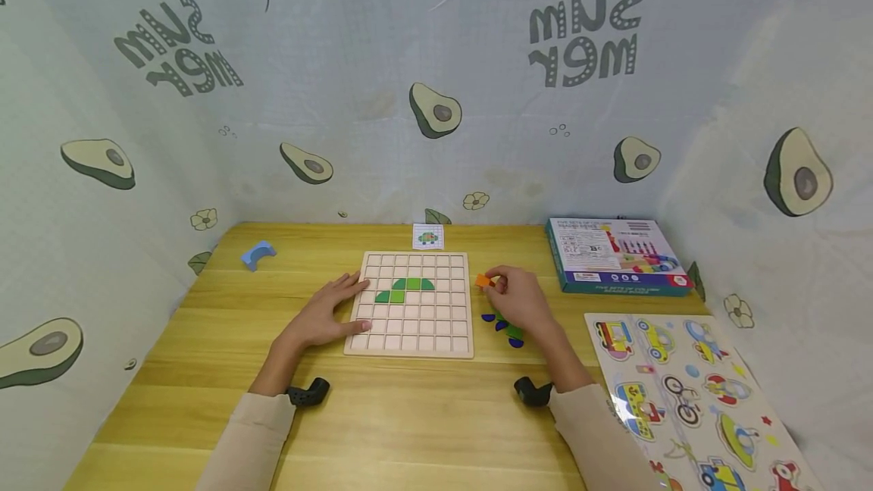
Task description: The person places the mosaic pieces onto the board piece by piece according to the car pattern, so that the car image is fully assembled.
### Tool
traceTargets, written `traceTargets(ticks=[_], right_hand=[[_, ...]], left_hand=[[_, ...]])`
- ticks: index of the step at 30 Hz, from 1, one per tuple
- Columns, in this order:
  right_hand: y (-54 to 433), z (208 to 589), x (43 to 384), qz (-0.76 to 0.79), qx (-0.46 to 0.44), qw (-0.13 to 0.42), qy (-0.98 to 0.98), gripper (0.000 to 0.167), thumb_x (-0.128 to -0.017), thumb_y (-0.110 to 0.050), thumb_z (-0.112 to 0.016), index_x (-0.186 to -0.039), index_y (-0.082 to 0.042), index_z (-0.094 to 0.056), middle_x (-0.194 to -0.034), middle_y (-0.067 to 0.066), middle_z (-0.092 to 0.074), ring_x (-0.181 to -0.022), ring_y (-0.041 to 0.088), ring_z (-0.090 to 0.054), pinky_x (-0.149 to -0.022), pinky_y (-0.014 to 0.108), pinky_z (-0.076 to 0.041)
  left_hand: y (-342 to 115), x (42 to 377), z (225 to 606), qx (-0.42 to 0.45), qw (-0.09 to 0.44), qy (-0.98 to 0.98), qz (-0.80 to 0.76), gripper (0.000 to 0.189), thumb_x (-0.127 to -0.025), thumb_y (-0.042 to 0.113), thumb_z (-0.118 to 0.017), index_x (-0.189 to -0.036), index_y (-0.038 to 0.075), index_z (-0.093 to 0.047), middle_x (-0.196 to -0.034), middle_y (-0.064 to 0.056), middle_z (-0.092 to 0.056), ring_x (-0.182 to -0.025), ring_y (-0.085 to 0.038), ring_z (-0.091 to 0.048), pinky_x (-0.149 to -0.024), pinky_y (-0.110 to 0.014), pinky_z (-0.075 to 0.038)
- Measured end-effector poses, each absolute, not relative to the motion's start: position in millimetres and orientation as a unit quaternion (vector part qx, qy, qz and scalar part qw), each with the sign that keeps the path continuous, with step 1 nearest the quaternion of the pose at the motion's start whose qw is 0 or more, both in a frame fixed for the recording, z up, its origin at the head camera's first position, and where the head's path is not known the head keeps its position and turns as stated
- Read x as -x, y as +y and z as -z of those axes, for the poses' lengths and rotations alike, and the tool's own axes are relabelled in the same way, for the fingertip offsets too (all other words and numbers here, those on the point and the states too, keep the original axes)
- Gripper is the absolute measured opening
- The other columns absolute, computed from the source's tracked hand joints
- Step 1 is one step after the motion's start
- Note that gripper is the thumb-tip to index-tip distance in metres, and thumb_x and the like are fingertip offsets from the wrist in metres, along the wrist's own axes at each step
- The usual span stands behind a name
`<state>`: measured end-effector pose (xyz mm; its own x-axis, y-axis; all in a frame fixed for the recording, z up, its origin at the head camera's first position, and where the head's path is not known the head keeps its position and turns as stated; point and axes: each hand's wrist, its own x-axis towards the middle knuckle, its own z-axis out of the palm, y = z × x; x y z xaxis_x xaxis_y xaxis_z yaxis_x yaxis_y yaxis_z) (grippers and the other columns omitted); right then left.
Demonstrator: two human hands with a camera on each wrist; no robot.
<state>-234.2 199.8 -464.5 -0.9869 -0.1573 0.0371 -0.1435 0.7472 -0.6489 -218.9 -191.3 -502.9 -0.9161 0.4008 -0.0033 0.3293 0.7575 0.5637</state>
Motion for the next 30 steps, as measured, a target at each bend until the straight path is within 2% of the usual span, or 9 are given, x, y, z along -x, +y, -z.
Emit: traceTargets(ticks=[12, 20, 30], right_hand=[[170.2, 465.8, 232.6, 0.381, 0.124, 0.017, 0.916, 0.028, -0.098, -0.012, -0.066, -0.122, -0.001, -0.071, -0.072, 0.004, -0.057, -0.052, 0.016, -0.044, -0.047, 0.025, -0.036], [143.6, 470.8, 231.1, 0.388, 0.118, 0.032, 0.914, 0.026, -0.095, -0.014, -0.07, -0.119, -0.004, -0.072, -0.074, 0.003, -0.055, -0.061, 0.016, -0.046, -0.052, 0.022, -0.034], [122.6, 473.8, 234.5, 0.376, 0.148, 0.045, 0.914, 0.026, -0.095, -0.015, -0.069, -0.119, -0.004, -0.073, -0.07, 0.0, -0.056, -0.059, 0.014, -0.046, -0.055, 0.023, -0.035]], left_hand=[[-190.6, 218.5, 500.0, -0.195, 0.063, 0.935, -0.291, 0.086, -0.089, 0.053, -0.074, -0.16, 0.018, -0.041, -0.171, -0.006, -0.025, -0.161, -0.033, -0.016, -0.131, -0.055, -0.011], [-192.0, 218.8, 501.7, -0.193, 0.065, 0.934, -0.294, 0.086, -0.089, 0.053, -0.074, -0.16, 0.018, -0.041, -0.172, -0.005, -0.025, -0.161, -0.033, -0.016, -0.131, -0.056, -0.011], [-191.6, 218.3, 499.3, -0.19, 0.068, 0.933, -0.3, 0.086, -0.088, 0.053, -0.075, -0.16, 0.02, -0.041, -0.172, -0.002, -0.024, -0.161, -0.032, -0.016, -0.13, -0.058, -0.012]])
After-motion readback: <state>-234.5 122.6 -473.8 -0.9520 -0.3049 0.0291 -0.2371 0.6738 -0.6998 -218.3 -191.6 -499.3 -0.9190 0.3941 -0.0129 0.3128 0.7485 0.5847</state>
